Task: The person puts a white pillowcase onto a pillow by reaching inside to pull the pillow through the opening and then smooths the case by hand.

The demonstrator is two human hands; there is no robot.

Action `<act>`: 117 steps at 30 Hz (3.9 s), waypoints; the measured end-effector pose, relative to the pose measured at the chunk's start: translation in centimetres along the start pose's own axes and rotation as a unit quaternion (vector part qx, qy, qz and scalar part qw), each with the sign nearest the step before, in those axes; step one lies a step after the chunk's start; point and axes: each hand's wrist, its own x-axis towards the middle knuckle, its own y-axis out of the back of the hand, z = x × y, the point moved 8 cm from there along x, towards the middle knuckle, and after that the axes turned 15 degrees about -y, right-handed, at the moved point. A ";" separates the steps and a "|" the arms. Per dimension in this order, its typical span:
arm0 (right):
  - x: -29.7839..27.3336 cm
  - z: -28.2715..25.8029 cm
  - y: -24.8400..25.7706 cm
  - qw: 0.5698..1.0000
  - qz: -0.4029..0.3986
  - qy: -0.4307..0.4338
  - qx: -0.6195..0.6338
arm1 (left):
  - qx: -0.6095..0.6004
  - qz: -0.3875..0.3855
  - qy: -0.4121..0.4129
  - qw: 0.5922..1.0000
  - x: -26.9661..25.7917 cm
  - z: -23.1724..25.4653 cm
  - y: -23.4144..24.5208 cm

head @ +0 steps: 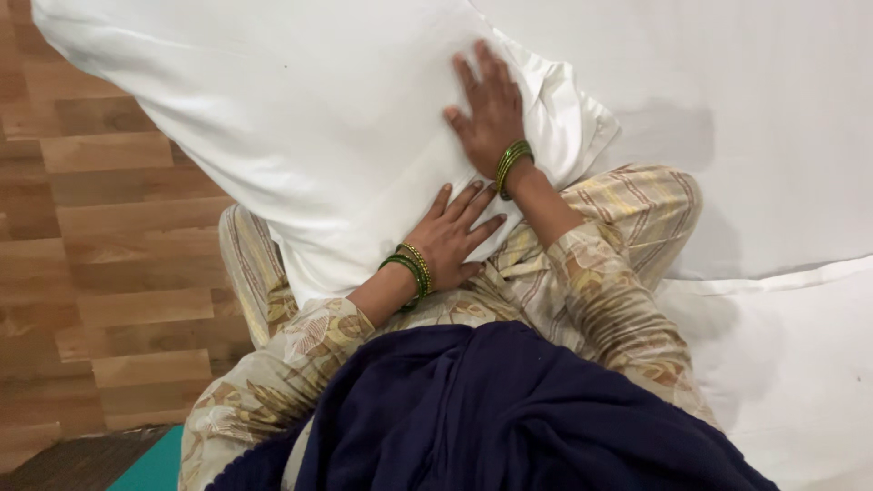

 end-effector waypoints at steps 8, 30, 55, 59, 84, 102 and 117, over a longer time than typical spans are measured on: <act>3.5 8.3 -2.1 0.978 -0.015 -0.193 0.079 | -0.007 0.008 -0.004 1.000 0.7 0.0 0.9; -1.2 -3.6 0.5 0.999 0.046 -0.009 -0.016 | 0.087 0.314 0.268 0.907 -10.1 -4.1 2.8; -1.7 -7.4 -0.3 0.993 0.084 0.077 -0.021 | 0.118 0.366 0.256 0.887 -11.5 -8.5 6.2; 0.3 -4.2 -0.6 0.997 0.047 -0.029 -0.060 | 0.054 0.247 0.342 0.905 -11.1 -11.1 3.1; 1.2 -4.4 1.6 0.988 0.140 0.021 0.058 | 0.087 0.333 0.301 0.889 -11.2 -14.8 6.3; 5.4 9.0 -3.8 0.944 -0.018 -0.329 0.030 | -0.026 0.253 0.573 0.779 -13.0 -40.2 15.5; 4.7 7.4 -1.3 0.951 0.058 -0.256 0.164 | 0.050 0.375 0.550 0.744 -22.7 -44.4 10.9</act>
